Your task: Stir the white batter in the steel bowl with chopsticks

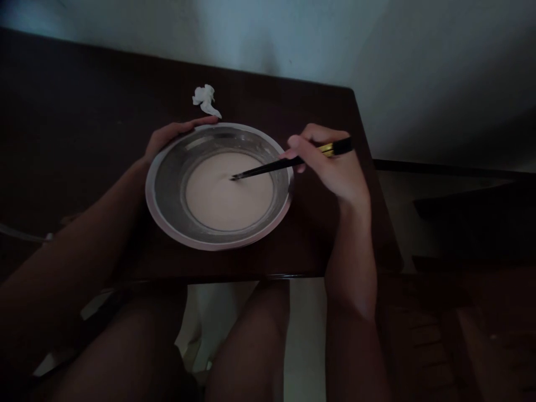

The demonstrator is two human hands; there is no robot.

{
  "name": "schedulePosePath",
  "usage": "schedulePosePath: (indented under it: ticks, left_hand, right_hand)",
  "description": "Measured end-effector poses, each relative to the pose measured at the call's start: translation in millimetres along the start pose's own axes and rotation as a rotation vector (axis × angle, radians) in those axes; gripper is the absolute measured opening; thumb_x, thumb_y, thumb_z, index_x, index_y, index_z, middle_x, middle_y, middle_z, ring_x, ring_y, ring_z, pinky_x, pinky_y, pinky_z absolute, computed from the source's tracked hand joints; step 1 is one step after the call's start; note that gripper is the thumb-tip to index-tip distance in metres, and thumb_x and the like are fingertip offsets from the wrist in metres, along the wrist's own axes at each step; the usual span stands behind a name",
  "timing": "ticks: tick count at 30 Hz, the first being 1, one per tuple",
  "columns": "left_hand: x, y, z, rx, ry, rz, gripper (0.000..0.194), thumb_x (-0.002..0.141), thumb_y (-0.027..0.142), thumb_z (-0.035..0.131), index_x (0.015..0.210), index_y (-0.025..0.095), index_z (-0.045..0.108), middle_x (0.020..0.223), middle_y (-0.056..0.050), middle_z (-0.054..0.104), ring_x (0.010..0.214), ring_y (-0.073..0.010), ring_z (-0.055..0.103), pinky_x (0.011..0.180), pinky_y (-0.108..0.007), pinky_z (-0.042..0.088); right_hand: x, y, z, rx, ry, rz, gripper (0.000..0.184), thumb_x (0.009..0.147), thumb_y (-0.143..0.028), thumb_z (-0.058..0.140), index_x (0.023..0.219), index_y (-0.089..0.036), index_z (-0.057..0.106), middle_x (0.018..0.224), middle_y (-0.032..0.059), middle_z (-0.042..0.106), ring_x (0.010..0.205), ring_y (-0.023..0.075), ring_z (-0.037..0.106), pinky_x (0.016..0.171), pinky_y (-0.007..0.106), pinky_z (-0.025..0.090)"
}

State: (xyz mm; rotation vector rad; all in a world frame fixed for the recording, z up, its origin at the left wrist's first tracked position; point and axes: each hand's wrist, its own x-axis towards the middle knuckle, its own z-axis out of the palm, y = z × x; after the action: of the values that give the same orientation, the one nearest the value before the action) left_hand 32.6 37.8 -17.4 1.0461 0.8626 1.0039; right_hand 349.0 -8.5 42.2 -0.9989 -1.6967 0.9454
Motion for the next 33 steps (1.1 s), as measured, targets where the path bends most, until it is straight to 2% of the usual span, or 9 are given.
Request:
schedulePosePath:
  ticks: [3,8,12,14,20,24,26,31,33]
  left_hand:
    - [0,0,-0.6,0.008,-0.015,0.000,0.053,0.104,0.023,0.038,0.152,0.005,0.050,0.141,-0.009,0.069,0.141,-0.0310,0.055,0.127,-0.053,0.029]
    - [-1,1,-0.5,0.021,-0.022,-0.001,0.053,0.104,0.023,0.039,0.153,0.006,0.049,0.145,-0.008,0.067,0.144,-0.0313,0.052,0.128,-0.053,0.027]
    - [0,0,-2.4,0.016,-0.041,0.013,0.053,0.104,0.024,0.039,0.153,0.005,0.048,0.142,-0.010,0.069,0.142,-0.0323,0.053,0.127,-0.054,0.027]
    - [2,-2,-4.3,0.008,-0.051,0.027,0.053,0.103,0.023,0.039,0.151,0.004,0.049,0.137,-0.011,0.072,0.140,-0.0332,0.056,0.126,-0.058,0.027]
    - [5,-5,-9.1,0.023,-0.058,0.035,0.050,0.102,0.026,0.043,0.148,0.008,0.055,0.144,-0.010,0.068,0.143,-0.0331,0.053,0.127,-0.055,0.028]
    - [3,-3,-7.0,0.030,-0.050,0.027,0.055,0.103,0.024,0.039,0.153,0.003,0.048,0.146,-0.014,0.065,0.142,-0.0342,0.053,0.127,-0.055,0.029]
    - [2,-2,-5.6,0.025,-0.040,0.013,0.056,0.102,0.026,0.042,0.153,0.004,0.049,0.146,-0.014,0.065,0.143,-0.0353,0.052,0.126,-0.054,0.030]
    - [1,-2,-4.4,0.017,-0.002,0.000,0.048,0.100,0.027,0.048,0.143,0.013,0.062,0.139,-0.007,0.071,0.142,-0.0339,0.053,0.127,-0.053,0.031]
    - [1,-2,-4.1,0.004,0.005,0.002,0.044,0.100,0.026,0.048,0.139,0.014,0.065,0.137,-0.005,0.073,0.142,-0.0325,0.054,0.127,-0.053,0.030]
  right_hand:
    - [-4,-2,-4,-0.003,0.057,0.022,0.036,0.093,-0.047,0.073,0.065,-0.025,0.073,0.070,0.0032,0.076,0.062,0.0173,0.068,0.054,0.032,0.052]
    - [0,-3,4,0.043,-0.147,0.003,0.030,0.088,-0.048,0.078,0.068,-0.025,0.075,0.074,0.0013,0.078,0.065,0.0171,0.070,0.059,0.032,0.056]
    - [-2,0,-1,-0.020,0.034,-0.006,0.030,0.091,-0.046,0.075,0.069,-0.026,0.074,0.075,0.0009,0.078,0.068,0.0176,0.070,0.058,0.031,0.055]
    - [-5,-2,-4,-0.026,0.068,0.018,0.035,0.094,-0.048,0.072,0.067,-0.026,0.073,0.072,0.0025,0.076,0.067,0.0187,0.070,0.061,0.033,0.056]
    - [-1,-3,4,0.022,-0.156,0.007,0.030,0.087,-0.050,0.078,0.070,-0.026,0.075,0.077,0.0004,0.078,0.067,0.0169,0.069,0.062,0.033,0.057]
    - [-2,-3,-1,-0.016,0.038,-0.002,0.030,0.091,-0.048,0.075,0.069,-0.028,0.075,0.074,0.0017,0.077,0.066,0.0182,0.068,0.056,0.033,0.051]
    - [-5,-4,-3,-0.033,0.069,0.016,0.034,0.093,-0.049,0.071,0.065,-0.029,0.074,0.071,0.0027,0.076,0.062,0.0187,0.067,0.055,0.035,0.050]
    - [-2,-3,5,0.007,-0.127,0.008,0.030,0.088,-0.050,0.077,0.068,-0.027,0.074,0.075,0.0009,0.078,0.064,0.0171,0.067,0.058,0.034,0.055]
    - [-1,-2,5,-0.002,-0.085,-0.006,0.028,0.089,-0.046,0.077,0.070,-0.026,0.074,0.077,0.0008,0.079,0.066,0.0168,0.068,0.059,0.033,0.054]
